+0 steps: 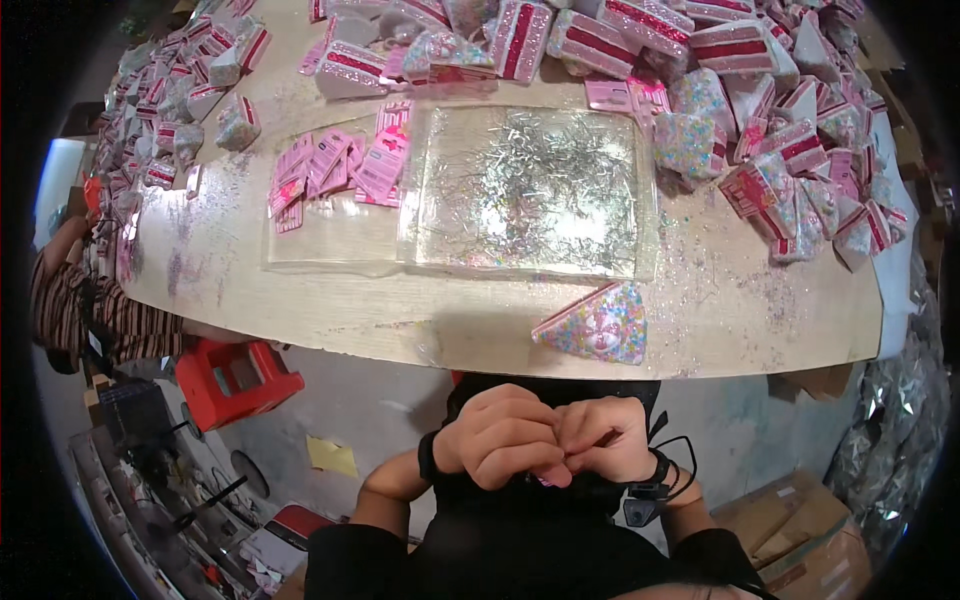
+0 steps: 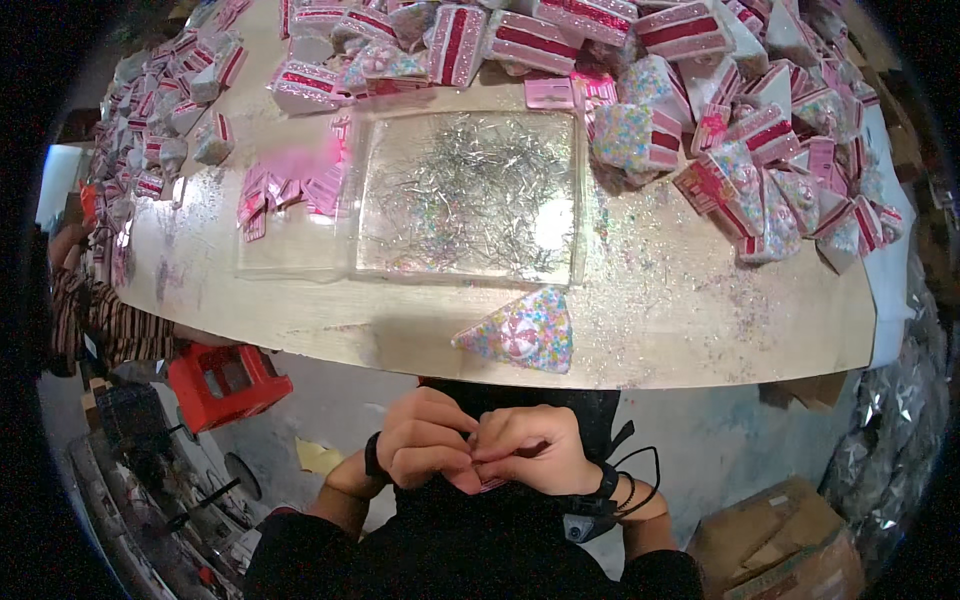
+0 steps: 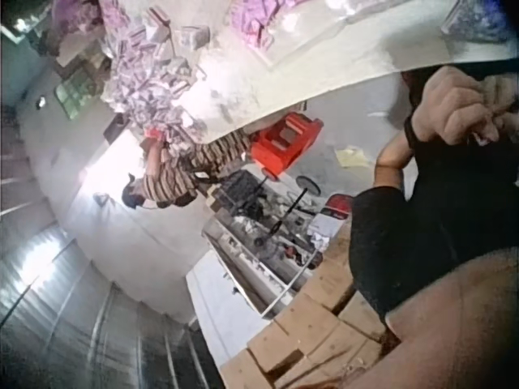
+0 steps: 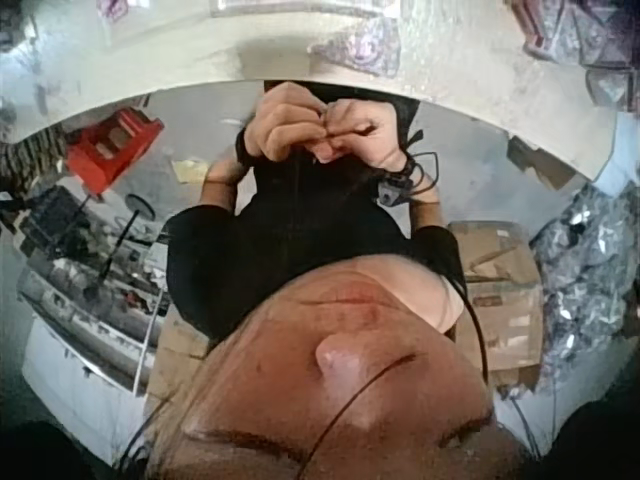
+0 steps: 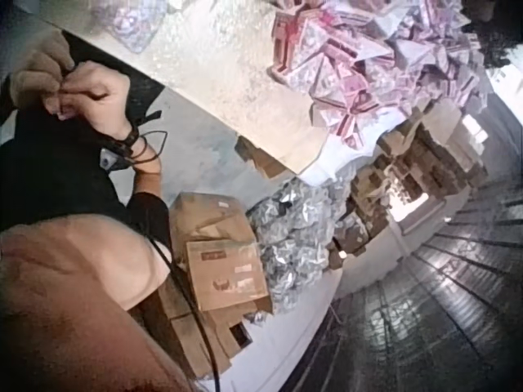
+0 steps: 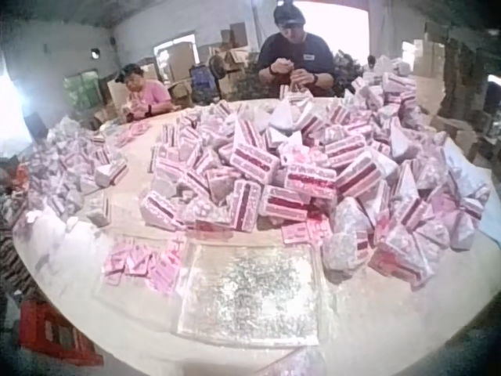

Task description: Manually assembling and packaging small decorative triangle boxes, including adding components and sealing with tape.

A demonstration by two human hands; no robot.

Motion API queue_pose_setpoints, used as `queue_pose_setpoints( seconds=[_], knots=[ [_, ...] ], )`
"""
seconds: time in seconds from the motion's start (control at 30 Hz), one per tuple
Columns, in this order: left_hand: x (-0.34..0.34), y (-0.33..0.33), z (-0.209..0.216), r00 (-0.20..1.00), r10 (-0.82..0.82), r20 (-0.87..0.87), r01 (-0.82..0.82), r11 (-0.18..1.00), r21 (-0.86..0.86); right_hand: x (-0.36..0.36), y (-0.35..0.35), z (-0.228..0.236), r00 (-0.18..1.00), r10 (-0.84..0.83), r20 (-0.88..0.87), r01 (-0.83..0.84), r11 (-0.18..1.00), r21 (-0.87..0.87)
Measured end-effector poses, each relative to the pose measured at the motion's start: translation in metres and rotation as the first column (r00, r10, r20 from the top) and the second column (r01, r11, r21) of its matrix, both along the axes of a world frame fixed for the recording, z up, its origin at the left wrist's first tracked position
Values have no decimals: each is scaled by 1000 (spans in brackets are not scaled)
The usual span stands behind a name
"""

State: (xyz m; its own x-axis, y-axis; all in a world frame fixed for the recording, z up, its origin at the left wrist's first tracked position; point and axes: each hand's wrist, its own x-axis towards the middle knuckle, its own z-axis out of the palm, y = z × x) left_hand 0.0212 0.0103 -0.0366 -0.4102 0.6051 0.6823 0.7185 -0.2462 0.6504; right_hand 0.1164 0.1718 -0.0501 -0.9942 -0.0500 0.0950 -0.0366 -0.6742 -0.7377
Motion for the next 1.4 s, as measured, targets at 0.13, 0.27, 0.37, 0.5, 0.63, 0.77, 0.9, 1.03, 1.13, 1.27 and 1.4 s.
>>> queue_pose_setpoints(
  seconds=[0.13, 0.27, 0.37, 0.5, 0.63, 0.77, 0.9, 1.03, 1.13, 1.27, 1.4],
  knots=[
    [1, 1, -13, 998, 65, 20, -66, 996, 57, -4, 0, 12, 995, 9, 97, -12, 999, 30],
    [0, -1, -21, 1000, 5, 2, -6, 998, 55, -1, -1, 16, 988, 80, 135, -80, 997, -2],
    [-3, -2, -21, 995, -40, -91, 42, 999, 16, 3, -1, 17, 956, 171, 239, -149, 983, -107],
    [-1, 6, -26, 999, 18, -29, -17, 998, 52, 5, -5, 20, 960, 56, 275, -62, 998, 12],
    [-1, 8, -25, 999, -18, 30, 15, 994, 106, -8, 7, 25, 996, -28, 83, -11, 900, 436],
    [-1, 4, -21, 999, -41, 28, 38, 996, 75, -10, 10, 36, 992, 3, 127, -63, 880, 470],
    [-3, 8, -18, 998, -44, 46, 40, 996, 78, -4, 7, 35, 980, -9, 199, -70, 921, 383],
    [-5, 9, -18, 1000, -7, 2, 7, 998, 59, -1, 0, 35, 944, -36, 329, -54, 964, 260],
    [-6, 11, -17, 1000, 10, 29, -11, 999, 46, 2, -1, 28, 978, -168, 121, 83, 853, 515],
    [-2, 15, -18, 996, -11, 93, 7, 999, 47, 3, -3, 24, 957, -265, -119, 276, 704, 655],
    [-4, 21, -18, 996, 68, 53, -69, 997, 18, -2, 0, 26, 931, -285, -228, 350, 519, 780]
  ],
)
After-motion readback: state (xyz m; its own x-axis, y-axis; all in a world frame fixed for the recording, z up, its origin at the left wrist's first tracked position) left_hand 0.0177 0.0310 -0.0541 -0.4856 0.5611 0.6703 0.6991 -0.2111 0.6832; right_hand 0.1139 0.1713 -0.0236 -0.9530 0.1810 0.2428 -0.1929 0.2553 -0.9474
